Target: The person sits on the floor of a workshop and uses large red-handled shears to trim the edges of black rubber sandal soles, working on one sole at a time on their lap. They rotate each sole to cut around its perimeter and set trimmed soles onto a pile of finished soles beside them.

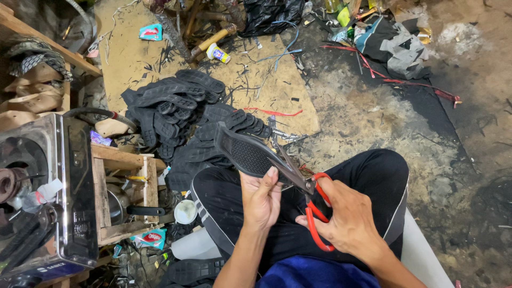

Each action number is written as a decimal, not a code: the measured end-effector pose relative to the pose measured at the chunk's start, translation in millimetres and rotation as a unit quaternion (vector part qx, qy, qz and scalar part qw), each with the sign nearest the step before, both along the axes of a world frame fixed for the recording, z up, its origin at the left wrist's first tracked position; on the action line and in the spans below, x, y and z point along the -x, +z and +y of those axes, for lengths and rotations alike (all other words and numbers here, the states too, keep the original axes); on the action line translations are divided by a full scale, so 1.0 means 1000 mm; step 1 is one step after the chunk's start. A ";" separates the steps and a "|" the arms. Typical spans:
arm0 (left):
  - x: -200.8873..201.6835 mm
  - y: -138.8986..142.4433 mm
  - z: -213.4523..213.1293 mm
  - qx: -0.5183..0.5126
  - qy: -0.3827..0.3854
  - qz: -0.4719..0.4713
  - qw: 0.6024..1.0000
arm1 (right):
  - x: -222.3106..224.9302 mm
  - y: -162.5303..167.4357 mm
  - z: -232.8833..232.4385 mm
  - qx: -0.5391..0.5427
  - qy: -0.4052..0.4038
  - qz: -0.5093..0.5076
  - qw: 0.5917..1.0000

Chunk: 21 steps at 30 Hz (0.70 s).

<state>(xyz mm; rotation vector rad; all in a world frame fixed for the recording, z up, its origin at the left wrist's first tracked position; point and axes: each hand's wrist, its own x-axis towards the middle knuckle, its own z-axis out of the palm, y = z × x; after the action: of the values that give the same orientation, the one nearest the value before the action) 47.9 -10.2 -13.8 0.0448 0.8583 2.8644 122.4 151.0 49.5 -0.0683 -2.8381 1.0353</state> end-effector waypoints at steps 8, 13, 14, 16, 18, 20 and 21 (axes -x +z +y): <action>0.004 0.001 -0.007 0.015 -0.022 0.007 1.000 | -0.002 0.006 0.002 0.022 0.012 -0.041 0.999; 0.005 0.003 -0.008 0.011 -0.032 0.009 0.999 | 0.000 0.007 -0.001 0.033 0.015 -0.072 0.997; 0.005 0.003 -0.009 0.015 -0.030 0.004 0.999 | 0.000 0.008 -0.001 0.033 0.016 -0.076 0.996; 0.007 0.001 -0.010 0.022 -0.025 -0.006 0.999 | 0.000 0.009 0.001 0.033 0.019 -0.082 0.996; 0.009 -0.003 -0.013 0.027 -0.025 0.002 0.999 | -0.001 0.010 0.002 0.025 0.017 -0.097 0.995; 0.011 -0.006 -0.016 0.039 -0.027 0.013 0.999 | -0.001 0.010 0.003 0.019 0.018 -0.092 0.995; 0.012 -0.008 -0.018 0.048 -0.029 0.018 0.998 | -0.001 0.011 0.003 0.017 0.020 -0.081 0.996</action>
<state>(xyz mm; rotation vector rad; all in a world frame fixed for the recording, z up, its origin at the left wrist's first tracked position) 36.0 -28.1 -21.7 0.1093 0.9852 2.7733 123.3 154.4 60.4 -0.1029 -2.9773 1.1348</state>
